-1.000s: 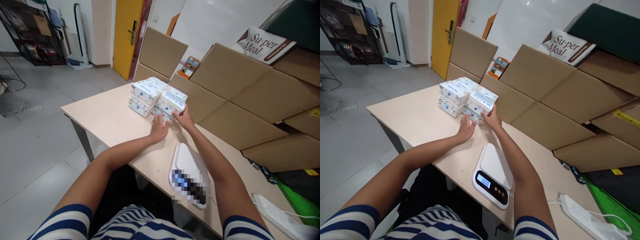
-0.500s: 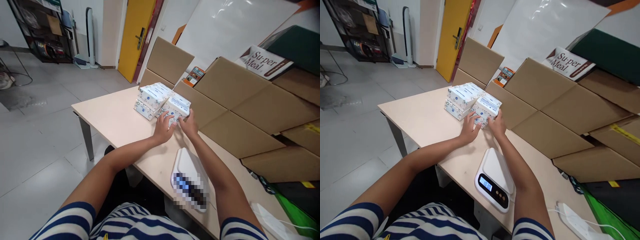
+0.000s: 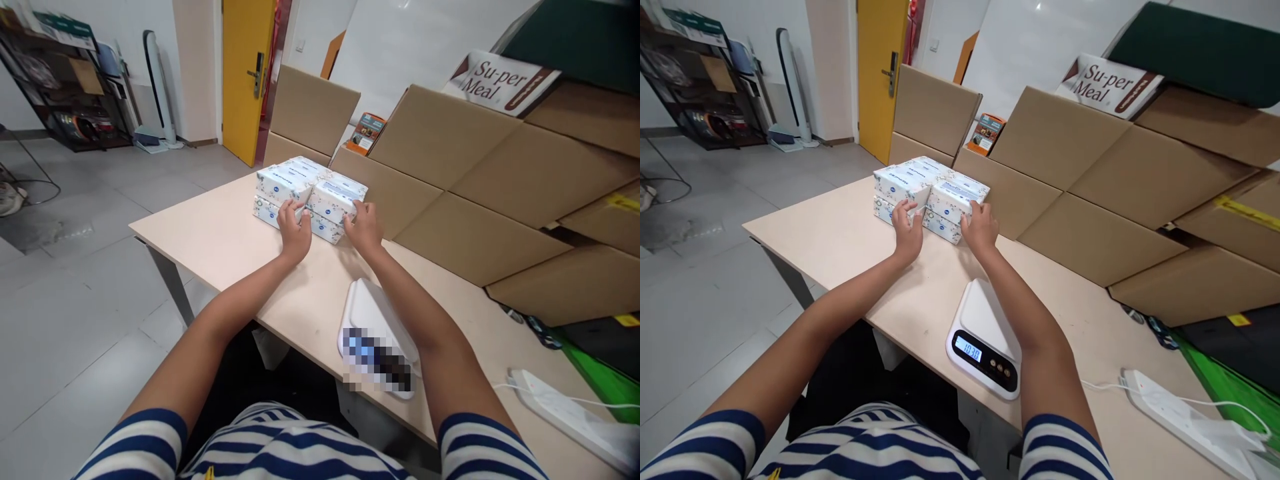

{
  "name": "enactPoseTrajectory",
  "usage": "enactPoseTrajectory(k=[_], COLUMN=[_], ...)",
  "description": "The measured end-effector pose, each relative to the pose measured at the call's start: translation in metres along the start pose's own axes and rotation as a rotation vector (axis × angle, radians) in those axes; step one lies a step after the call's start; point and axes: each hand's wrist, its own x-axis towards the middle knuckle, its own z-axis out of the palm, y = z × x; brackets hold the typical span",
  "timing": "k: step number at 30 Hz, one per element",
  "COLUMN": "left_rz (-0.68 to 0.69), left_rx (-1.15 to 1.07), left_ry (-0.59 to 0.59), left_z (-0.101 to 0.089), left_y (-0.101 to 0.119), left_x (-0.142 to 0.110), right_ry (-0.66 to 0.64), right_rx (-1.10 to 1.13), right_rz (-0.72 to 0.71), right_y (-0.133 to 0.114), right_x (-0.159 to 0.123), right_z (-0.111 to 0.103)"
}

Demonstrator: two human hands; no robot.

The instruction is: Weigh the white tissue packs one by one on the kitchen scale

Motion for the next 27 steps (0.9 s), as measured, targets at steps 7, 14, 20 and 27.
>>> enactPoseTrajectory(k=[7,14,20,27], left_rz=[0.060,0.082,0.305,-0.086], left_rx=[0.023,0.032,0.085,0.053], left_ry=[-0.055,-0.037,0.074,0.028], left_z=[-0.005,-0.005,-0.045,-0.101], left_y=[0.000,0.002,0.010,-0.029], left_x=[0.000,0.003,0.064,0.140], right_ry=[-0.053,-0.084,-0.096,-0.275], right_rx=[-0.044,-0.068,0.111,0.517], right_rz=[0.012,0.006,-0.020,-0.066], right_y=[0.004,0.002,-0.007,-0.041], right_x=[0.006,0.003,-0.027,-0.035], right_z=[0.003,0.002,-0.007,-0.006])
